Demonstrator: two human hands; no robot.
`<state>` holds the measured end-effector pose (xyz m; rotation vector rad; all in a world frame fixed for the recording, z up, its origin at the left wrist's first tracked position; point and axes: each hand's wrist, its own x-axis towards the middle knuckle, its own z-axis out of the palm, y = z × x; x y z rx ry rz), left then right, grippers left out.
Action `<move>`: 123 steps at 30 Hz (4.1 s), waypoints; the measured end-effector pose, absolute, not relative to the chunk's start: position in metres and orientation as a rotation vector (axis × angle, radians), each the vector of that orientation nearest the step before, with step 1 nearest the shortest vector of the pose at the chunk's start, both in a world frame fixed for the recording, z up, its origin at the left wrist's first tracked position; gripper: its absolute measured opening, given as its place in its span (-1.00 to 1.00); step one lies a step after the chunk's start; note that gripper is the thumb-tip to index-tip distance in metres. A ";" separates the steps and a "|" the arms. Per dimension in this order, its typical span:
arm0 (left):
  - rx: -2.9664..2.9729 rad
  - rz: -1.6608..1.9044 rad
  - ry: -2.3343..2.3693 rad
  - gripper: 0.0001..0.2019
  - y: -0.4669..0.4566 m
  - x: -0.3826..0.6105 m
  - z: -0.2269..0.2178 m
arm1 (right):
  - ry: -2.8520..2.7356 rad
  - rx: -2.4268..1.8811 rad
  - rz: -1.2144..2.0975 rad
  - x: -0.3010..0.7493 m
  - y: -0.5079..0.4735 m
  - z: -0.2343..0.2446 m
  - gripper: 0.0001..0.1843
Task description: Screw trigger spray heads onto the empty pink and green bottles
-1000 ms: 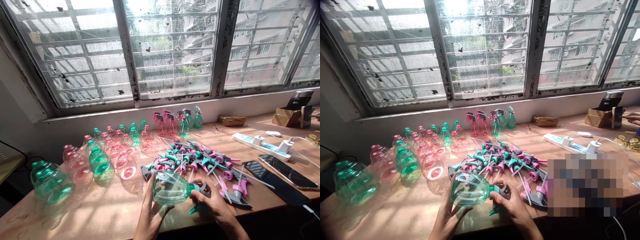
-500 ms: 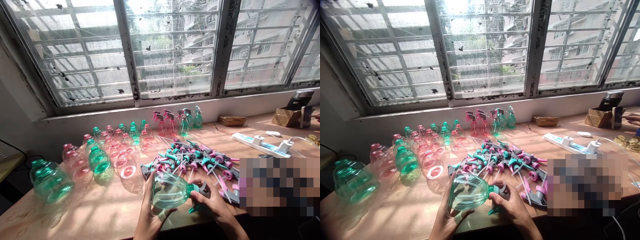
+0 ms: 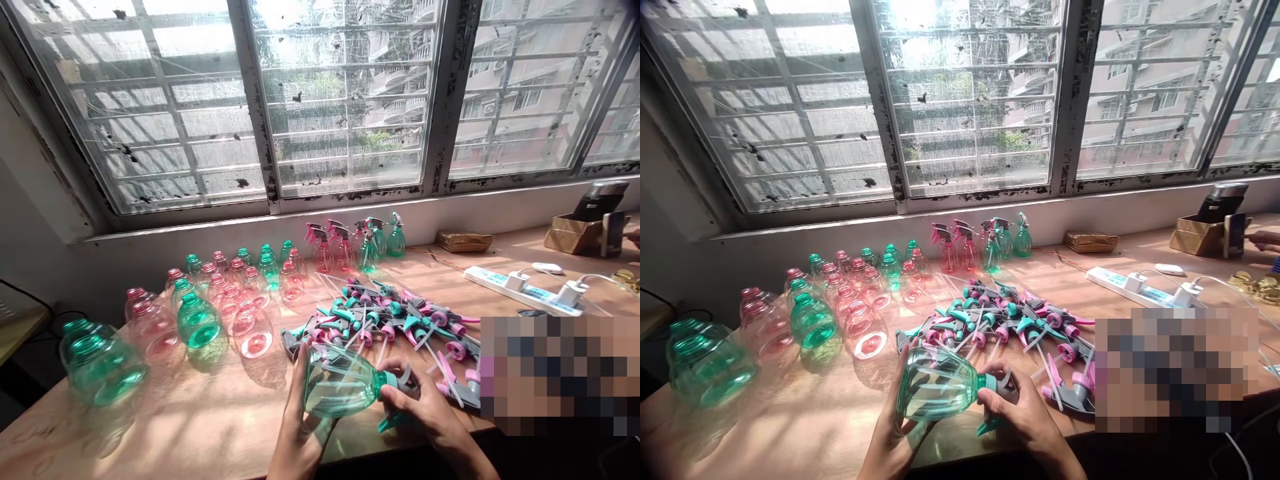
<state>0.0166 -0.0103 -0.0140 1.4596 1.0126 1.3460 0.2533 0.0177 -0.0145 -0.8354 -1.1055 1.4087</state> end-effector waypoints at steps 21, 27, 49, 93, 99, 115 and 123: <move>1.514 1.407 1.175 -0.18 -0.010 0.019 -0.013 | -1.078 -0.854 1.452 0.253 0.017 -0.011 -0.44; 1.381 1.427 1.107 -0.04 -0.016 0.027 -0.004 | -1.082 -0.855 1.445 0.254 0.016 -0.012 -0.44; 1.476 1.456 1.183 -0.19 -0.009 0.019 -0.016 | -1.079 -0.850 1.386 0.250 0.018 -0.014 -0.46; 1.522 1.450 1.126 -0.15 -0.008 0.019 -0.024 | -1.077 -0.781 1.405 0.251 0.022 -0.019 -0.47; 1.387 1.415 1.060 -0.09 -0.013 0.022 -0.019 | -1.070 -0.776 1.414 0.251 0.021 -0.021 -0.48; 1.416 1.443 1.007 -0.19 -0.010 0.024 -0.021 | -1.059 -0.763 1.362 0.250 0.022 -0.021 -0.52; 1.498 1.413 1.083 -0.07 -0.008 0.019 -0.026 | -1.065 -0.809 1.310 0.252 0.023 -0.027 -0.52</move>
